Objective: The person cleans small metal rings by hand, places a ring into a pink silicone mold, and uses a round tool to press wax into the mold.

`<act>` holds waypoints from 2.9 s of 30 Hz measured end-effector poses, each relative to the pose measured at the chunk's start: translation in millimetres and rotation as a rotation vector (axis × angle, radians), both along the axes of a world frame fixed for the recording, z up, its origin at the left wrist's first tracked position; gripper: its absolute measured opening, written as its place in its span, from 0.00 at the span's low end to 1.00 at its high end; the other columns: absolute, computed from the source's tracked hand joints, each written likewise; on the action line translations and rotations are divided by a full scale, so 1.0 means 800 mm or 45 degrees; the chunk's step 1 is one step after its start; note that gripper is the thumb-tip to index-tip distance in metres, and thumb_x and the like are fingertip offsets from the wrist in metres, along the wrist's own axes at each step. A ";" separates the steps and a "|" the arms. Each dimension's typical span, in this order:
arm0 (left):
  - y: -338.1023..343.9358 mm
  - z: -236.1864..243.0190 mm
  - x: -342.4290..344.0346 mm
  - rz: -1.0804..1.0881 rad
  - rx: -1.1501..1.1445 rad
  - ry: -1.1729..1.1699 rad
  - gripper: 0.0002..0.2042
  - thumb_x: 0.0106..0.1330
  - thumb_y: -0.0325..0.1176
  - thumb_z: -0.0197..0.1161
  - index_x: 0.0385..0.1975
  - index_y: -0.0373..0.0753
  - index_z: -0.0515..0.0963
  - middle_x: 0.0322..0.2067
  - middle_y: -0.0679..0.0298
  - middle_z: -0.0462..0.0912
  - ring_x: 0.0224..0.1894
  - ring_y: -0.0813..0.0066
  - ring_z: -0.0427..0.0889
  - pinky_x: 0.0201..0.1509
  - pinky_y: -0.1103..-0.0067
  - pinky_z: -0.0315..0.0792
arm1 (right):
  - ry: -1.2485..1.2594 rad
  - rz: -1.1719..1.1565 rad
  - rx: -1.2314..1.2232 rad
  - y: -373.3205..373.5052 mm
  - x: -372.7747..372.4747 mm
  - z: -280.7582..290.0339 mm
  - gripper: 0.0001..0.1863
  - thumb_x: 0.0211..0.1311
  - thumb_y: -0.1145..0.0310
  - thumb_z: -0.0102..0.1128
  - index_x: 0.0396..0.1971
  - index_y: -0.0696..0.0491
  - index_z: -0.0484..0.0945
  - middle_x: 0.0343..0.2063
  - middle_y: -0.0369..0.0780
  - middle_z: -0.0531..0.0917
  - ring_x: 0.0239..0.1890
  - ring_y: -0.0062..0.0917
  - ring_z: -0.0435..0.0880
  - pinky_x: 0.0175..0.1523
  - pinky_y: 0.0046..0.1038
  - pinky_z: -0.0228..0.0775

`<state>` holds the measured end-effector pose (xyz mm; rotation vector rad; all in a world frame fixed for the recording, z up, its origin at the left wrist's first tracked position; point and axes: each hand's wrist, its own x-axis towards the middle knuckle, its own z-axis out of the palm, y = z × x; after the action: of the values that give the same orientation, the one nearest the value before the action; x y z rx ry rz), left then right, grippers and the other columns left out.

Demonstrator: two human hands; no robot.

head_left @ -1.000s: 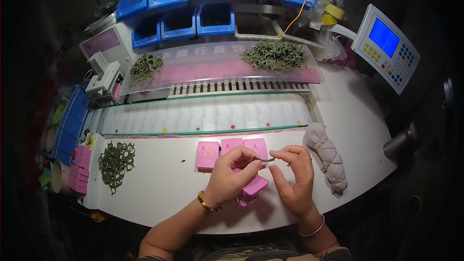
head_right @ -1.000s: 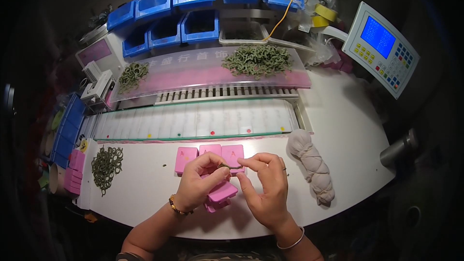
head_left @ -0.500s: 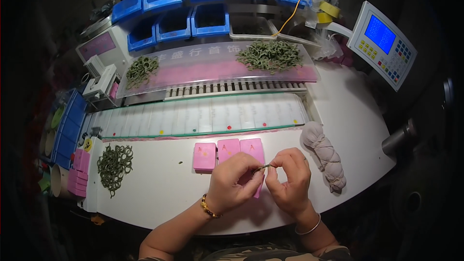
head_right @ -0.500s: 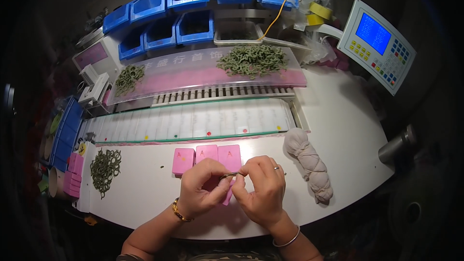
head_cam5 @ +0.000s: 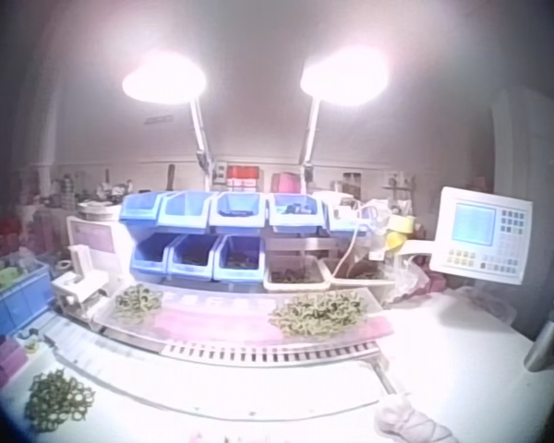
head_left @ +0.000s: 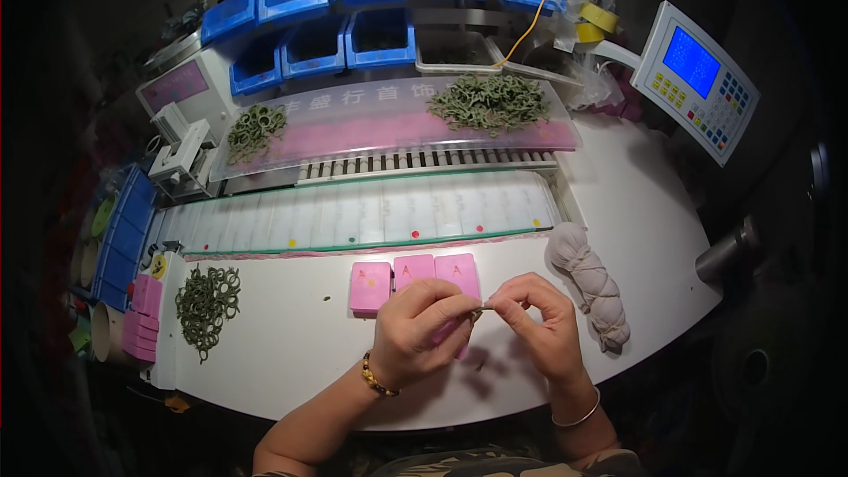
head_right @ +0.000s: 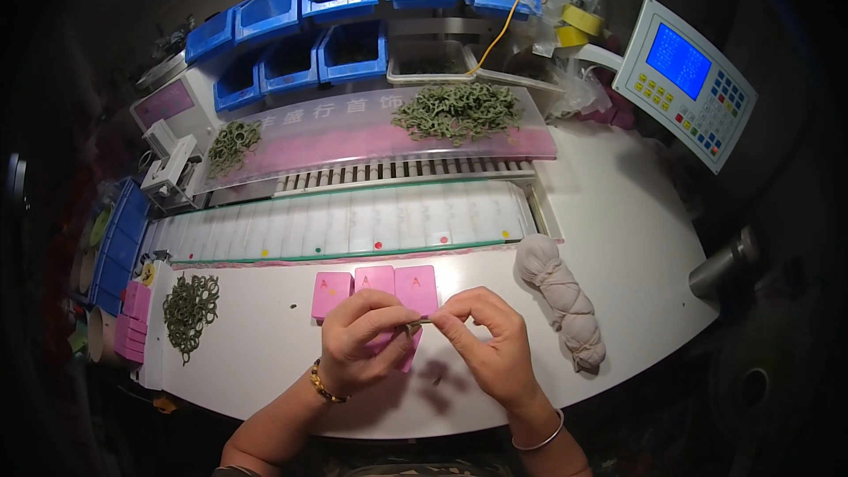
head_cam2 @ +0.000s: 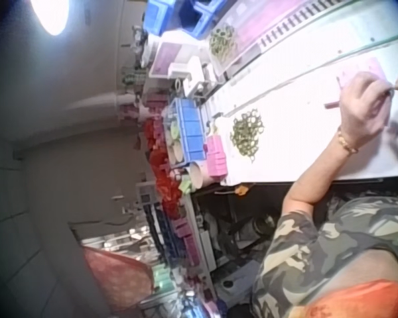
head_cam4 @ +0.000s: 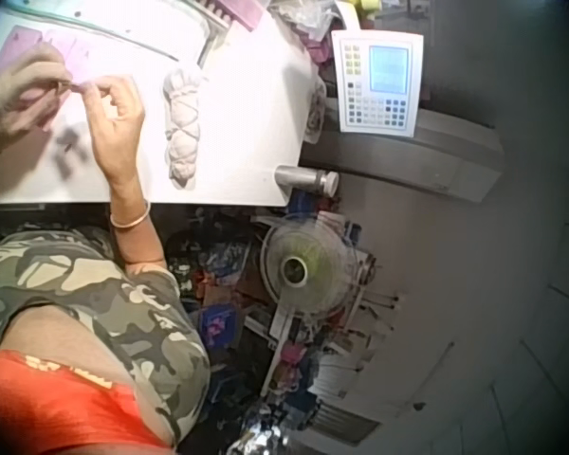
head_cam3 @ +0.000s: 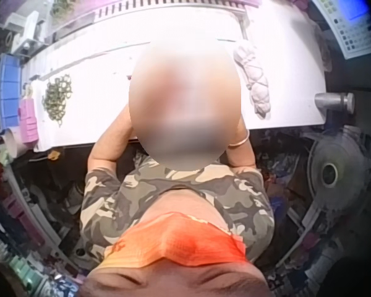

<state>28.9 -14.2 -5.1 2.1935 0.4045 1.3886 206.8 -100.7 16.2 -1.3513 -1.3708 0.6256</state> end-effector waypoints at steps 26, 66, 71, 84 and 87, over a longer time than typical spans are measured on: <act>-0.006 0.001 -0.004 -0.035 -0.669 0.029 0.10 0.64 0.19 0.63 0.45 0.32 0.79 0.39 0.60 0.83 0.39 0.77 0.85 0.45 0.82 0.78 | 0.343 -0.031 -0.050 0.002 0.002 -0.021 0.03 0.62 0.73 0.67 0.29 0.54 0.81 0.31 0.32 0.81 0.35 0.16 0.73 0.39 0.20 0.60; -0.008 0.003 -0.004 -0.204 -0.974 -0.015 0.07 0.67 0.22 0.63 0.43 0.32 0.79 0.38 0.64 0.84 0.40 0.81 0.84 0.44 0.83 0.78 | -0.740 -0.372 0.515 0.003 -0.010 0.001 0.10 0.49 0.76 0.73 0.33 0.50 0.84 0.32 0.34 0.80 0.36 0.29 0.75 0.43 0.31 0.63; -0.010 0.008 -0.005 -0.194 -0.967 0.028 0.07 0.67 0.23 0.64 0.42 0.32 0.80 0.37 0.64 0.84 0.39 0.81 0.84 0.45 0.83 0.79 | -0.787 -0.370 0.563 0.002 -0.010 -0.002 0.12 0.48 0.75 0.74 0.34 0.49 0.85 0.33 0.33 0.80 0.36 0.28 0.76 0.43 0.31 0.62; -0.004 0.000 -0.010 -0.086 -0.970 0.011 0.07 0.67 0.24 0.64 0.42 0.32 0.79 0.36 0.64 0.85 0.39 0.81 0.84 0.45 0.82 0.79 | -0.790 -0.297 0.605 0.026 -0.007 0.006 0.11 0.47 0.76 0.73 0.32 0.49 0.84 0.33 0.35 0.80 0.37 0.31 0.77 0.43 0.33 0.64; -0.001 -0.001 -0.007 -0.049 -1.022 0.011 0.06 0.67 0.24 0.64 0.41 0.32 0.80 0.35 0.65 0.85 0.39 0.81 0.84 0.45 0.82 0.78 | -0.791 -0.306 0.606 0.068 0.018 0.025 0.07 0.50 0.76 0.71 0.28 0.52 0.81 0.33 0.39 0.80 0.37 0.35 0.78 0.43 0.35 0.66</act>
<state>23.5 -15.3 -5.7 1.5304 0.7615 0.9531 221.4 -46.6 35.8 -1.3275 -1.6668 -0.3064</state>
